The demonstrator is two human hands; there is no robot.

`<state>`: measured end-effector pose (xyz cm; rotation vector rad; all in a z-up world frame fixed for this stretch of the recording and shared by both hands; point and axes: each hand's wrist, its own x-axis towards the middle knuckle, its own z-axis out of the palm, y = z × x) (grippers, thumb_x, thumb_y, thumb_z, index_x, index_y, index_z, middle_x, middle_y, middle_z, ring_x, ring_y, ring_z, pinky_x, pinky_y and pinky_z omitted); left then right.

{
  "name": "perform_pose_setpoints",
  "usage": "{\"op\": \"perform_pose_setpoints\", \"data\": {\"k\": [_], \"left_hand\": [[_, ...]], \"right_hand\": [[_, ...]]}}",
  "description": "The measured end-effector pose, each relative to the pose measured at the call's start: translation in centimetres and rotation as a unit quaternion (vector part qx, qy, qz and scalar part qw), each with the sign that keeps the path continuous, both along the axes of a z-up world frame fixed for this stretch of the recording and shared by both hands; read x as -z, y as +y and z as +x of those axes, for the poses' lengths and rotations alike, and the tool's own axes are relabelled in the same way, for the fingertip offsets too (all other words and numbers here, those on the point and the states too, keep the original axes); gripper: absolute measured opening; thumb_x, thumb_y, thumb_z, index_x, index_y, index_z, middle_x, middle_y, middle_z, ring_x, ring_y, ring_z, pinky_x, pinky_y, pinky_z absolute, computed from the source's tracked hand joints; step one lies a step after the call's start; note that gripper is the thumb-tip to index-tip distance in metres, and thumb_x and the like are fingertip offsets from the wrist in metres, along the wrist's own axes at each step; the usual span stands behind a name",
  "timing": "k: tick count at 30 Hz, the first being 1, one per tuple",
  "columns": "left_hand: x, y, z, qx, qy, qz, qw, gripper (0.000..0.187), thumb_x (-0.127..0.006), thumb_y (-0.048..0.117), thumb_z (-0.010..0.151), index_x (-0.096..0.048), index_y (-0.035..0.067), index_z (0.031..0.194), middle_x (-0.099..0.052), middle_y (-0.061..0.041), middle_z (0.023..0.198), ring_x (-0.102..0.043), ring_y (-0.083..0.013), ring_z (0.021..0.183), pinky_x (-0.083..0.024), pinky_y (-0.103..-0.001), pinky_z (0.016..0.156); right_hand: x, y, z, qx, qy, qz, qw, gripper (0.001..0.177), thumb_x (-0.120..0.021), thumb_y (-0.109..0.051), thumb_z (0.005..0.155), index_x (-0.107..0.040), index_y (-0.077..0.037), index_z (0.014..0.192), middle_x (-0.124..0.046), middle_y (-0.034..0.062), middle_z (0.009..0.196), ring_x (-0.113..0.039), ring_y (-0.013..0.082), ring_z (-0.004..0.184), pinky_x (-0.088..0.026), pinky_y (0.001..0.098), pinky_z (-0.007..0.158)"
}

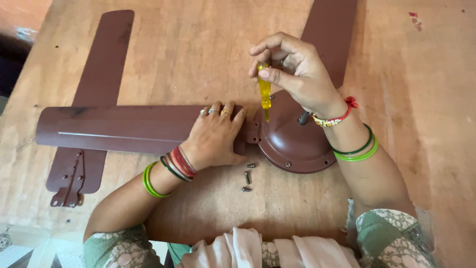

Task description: The person uses a yellow-handled screwdriver to attach fan blades to the central hub of a ceiling fan. They place each blade, insert screws, and tighten them one at a time on a wooden work surface.

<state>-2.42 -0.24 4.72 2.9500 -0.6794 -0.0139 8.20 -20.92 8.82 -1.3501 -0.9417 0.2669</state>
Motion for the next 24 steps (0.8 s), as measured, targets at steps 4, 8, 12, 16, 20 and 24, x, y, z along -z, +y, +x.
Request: {"op": "perform_pose_setpoints", "data": {"k": [4, 8, 12, 16, 20, 24], "left_hand": [[-0.7, -0.2, -1.1, -0.018, 0.063, 0.016, 0.998, 0.104, -0.088, 0.051, 0.058, -0.048, 0.001, 0.141, -0.05, -0.027, 0.135, -0.047, -0.043, 0.127, -0.04, -0.051, 0.109], [-1.9, 1.4, -3.1, 0.038, -0.052, 0.048, 0.997, 0.1, -0.086, 0.046, 0.059, -0.048, 0.01, 0.145, -0.046, -0.03, 0.138, -0.044, -0.0474, 0.127, -0.04, -0.056, 0.103], [-2.6, 5.6, -4.9, 0.093, -0.082, 0.14, 0.982, 0.08, -0.077, 0.043, 0.075, -0.046, 0.02, 0.145, -0.045, -0.023, 0.142, -0.042, -0.0401, 0.134, -0.039, -0.057, 0.105], [-2.6, 11.1, -8.0, 0.14, -0.093, 0.286, 0.943, 0.087, -0.069, 0.043, 0.073, -0.041, 0.032, 0.155, -0.04, -0.011, 0.16, -0.039, -0.031, 0.142, -0.04, -0.057, 0.108], [-1.8, 17.8, -11.8, 0.105, -0.083, 0.408, 0.903, 0.083, -0.067, 0.025, 0.082, -0.036, 0.039, 0.158, -0.041, -0.005, 0.16, -0.042, -0.0262, 0.14, -0.044, -0.05, 0.107], [0.1, 23.9, -15.7, -0.168, 0.005, 0.302, 0.938, 0.059, -0.064, 0.026, 0.091, -0.05, 0.032, 0.148, -0.057, -0.002, 0.146, -0.057, -0.022, 0.136, -0.051, -0.039, 0.107]], "right_hand": [[-0.3, 0.1, 0.2, 0.006, -0.01, -0.017, 1.0, 0.023, -0.066, -0.002, 0.106, -0.061, -0.004, 0.128, -0.068, 0.0052, 0.106, -0.069, 0.015, 0.104, -0.057, 0.0302, 0.094], [-0.2, 0.1, 0.2, 0.007, -0.006, -0.009, 1.0, 0.024, -0.066, 0.0, 0.105, -0.061, -0.003, 0.128, -0.069, 0.0058, 0.106, -0.069, 0.015, 0.104, -0.057, 0.0305, 0.094], [-0.1, 0.0, 0.4, 0.0, -0.018, -0.009, 1.0, 0.024, -0.064, 0.002, 0.104, -0.061, -0.003, 0.128, -0.07, 0.0072, 0.107, -0.068, 0.015, 0.104, -0.057, 0.0314, 0.095], [-0.1, 0.0, 0.6, 0.002, -0.016, -0.011, 1.0, 0.024, -0.064, 0.003, 0.104, -0.061, -0.003, 0.127, -0.071, 0.0075, 0.106, -0.068, 0.0149, 0.102, -0.056, 0.0314, 0.092], [-0.1, 0.0, 0.5, 0.006, -0.02, -0.017, 1.0, 0.024, -0.063, 0.003, 0.104, -0.06, -0.002, 0.127, -0.07, 0.0079, 0.106, -0.068, 0.0154, 0.102, -0.056, 0.0319, 0.092], [-1.0, 0.3, -0.1, -0.003, -0.014, 0.053, 0.998, 0.022, -0.055, 0.003, 0.111, -0.058, -0.005, 0.131, -0.067, 0.0072, 0.108, -0.069, 0.0166, 0.103, -0.059, 0.0339, 0.095]]}}
